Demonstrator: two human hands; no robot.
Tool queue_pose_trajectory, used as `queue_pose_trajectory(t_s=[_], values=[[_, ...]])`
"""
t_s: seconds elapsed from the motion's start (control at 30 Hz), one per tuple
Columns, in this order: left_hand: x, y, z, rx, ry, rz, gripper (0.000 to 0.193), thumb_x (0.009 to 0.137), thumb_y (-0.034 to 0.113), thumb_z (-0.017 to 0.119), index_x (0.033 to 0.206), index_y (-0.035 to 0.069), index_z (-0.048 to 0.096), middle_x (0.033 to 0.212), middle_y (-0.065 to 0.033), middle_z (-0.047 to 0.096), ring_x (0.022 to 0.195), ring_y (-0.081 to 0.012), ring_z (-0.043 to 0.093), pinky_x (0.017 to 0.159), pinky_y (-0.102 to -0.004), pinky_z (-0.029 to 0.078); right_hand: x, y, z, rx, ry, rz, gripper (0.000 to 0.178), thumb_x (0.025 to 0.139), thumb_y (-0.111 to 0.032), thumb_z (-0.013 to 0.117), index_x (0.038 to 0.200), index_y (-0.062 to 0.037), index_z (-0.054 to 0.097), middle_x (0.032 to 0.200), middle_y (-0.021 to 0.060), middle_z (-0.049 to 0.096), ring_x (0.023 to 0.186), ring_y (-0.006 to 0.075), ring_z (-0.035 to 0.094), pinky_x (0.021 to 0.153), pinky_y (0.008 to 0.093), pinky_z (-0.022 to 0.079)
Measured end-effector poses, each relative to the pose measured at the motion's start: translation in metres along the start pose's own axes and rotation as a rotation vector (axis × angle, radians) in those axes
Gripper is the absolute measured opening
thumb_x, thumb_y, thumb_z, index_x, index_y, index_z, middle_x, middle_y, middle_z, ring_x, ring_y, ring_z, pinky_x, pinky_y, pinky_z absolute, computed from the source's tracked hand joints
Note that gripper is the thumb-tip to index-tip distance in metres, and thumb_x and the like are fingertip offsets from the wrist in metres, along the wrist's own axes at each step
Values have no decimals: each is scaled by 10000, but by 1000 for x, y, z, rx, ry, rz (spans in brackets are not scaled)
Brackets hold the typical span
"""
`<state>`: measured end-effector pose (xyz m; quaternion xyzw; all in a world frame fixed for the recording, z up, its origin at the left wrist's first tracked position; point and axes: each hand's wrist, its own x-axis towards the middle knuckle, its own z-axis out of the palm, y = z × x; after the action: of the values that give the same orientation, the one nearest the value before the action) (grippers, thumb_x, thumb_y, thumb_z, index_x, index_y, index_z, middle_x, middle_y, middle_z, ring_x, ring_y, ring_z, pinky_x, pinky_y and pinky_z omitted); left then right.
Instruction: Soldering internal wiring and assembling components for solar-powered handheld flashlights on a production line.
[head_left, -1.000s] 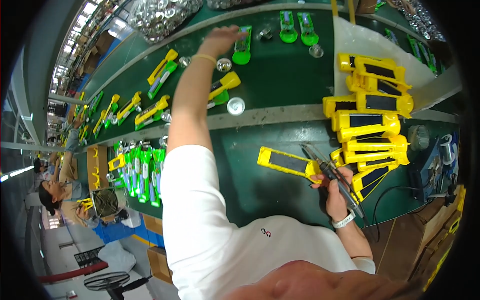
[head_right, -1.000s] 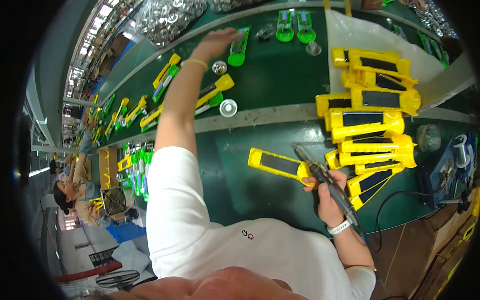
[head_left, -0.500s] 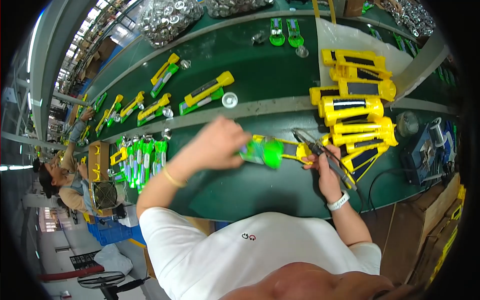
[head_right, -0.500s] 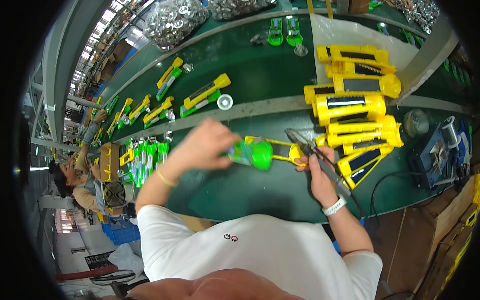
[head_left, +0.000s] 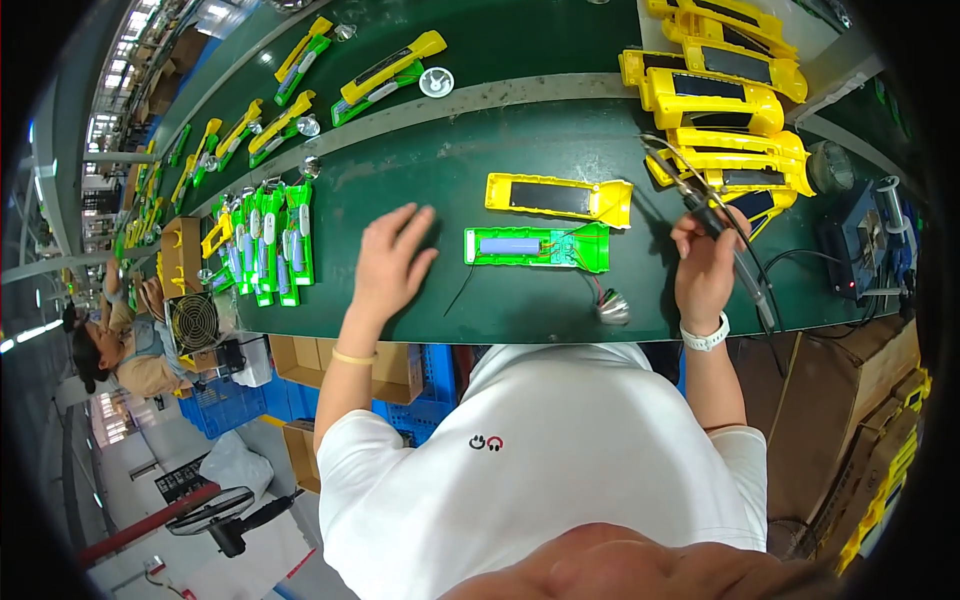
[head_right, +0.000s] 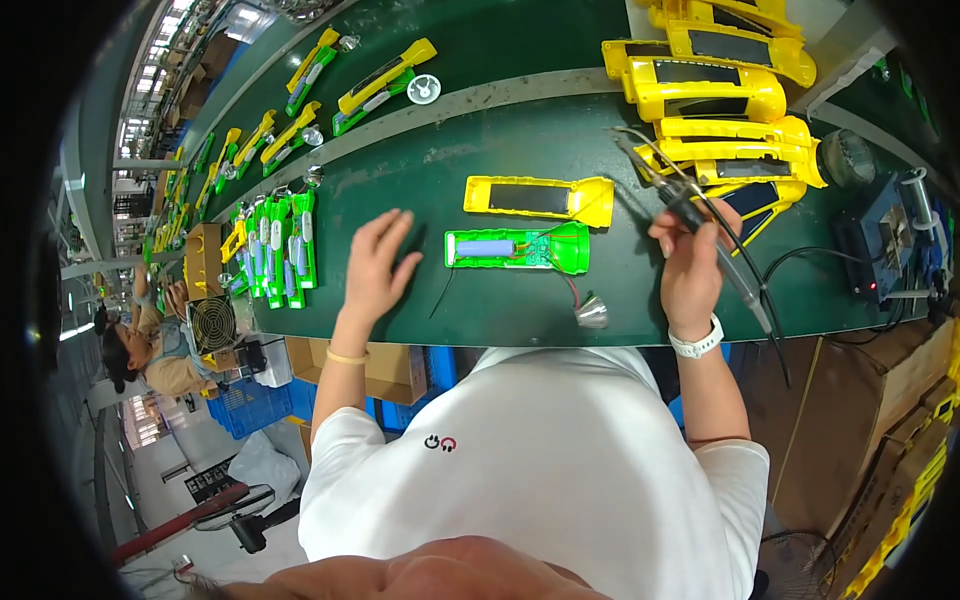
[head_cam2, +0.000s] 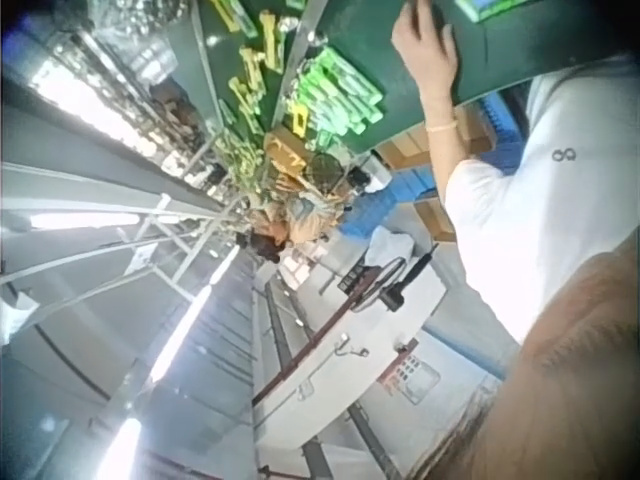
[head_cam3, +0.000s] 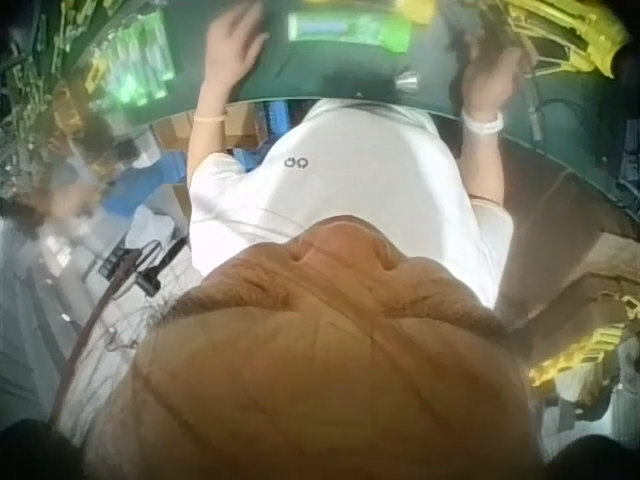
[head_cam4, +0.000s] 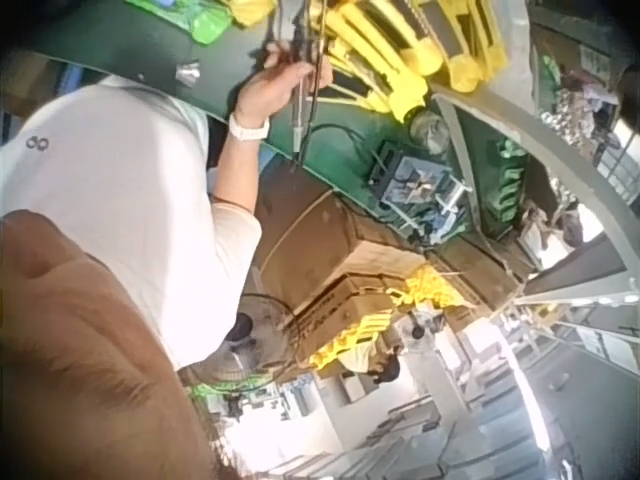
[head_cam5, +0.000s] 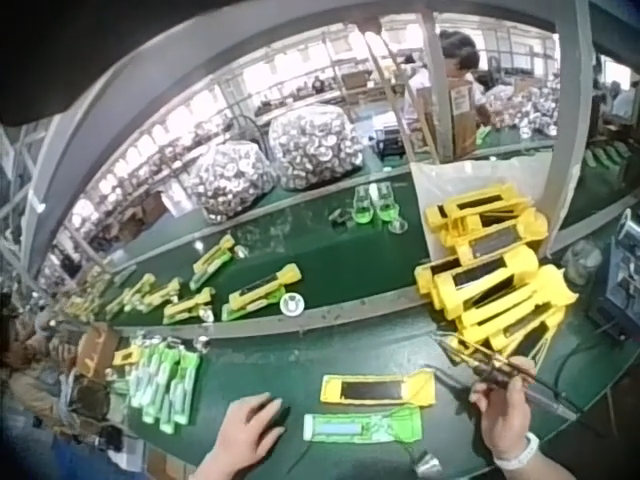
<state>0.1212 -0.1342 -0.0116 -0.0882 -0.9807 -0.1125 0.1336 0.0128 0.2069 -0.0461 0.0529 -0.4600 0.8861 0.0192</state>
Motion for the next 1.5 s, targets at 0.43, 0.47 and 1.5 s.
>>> queue_pose_trajectory(t_s=[0.43, 0.47, 1.5], values=[[-6, 20, 24, -50, 128, 219, 483, 680, 85, 711, 1138, 128, 563, 1141, -109, 527, 1010, -296, 531, 806, -383, 443, -26, -11, -19, -58, 2, -16, 323, 949, -329, 415, 1119, -55, 390, 813, 132, 537, 650, 144, 473, 575, 240, 377], [-3, 26, 27, -75, 133, 206, 497, 674, 111, 727, 1141, 129, 559, 1142, -110, 525, 1013, -297, 529, 810, -386, 440, -25, -10, -17, -47, 4, -2, 321, 948, -327, 416, 1116, -55, 392, 815, 131, 538, 649, 142, 472, 574, 240, 377], [59, 96, 25, -140, -8, 361, 166, 664, 80, 624, 829, 84, 635, 748, -45, 544, 721, -202, 562, 582, -305, 475, -31, -11, -11, -408, -269, 209, 225, 818, -89, 639, 873, -37, 427, 687, 14, 515, 586, 50, 470, 530, 197, 393]])
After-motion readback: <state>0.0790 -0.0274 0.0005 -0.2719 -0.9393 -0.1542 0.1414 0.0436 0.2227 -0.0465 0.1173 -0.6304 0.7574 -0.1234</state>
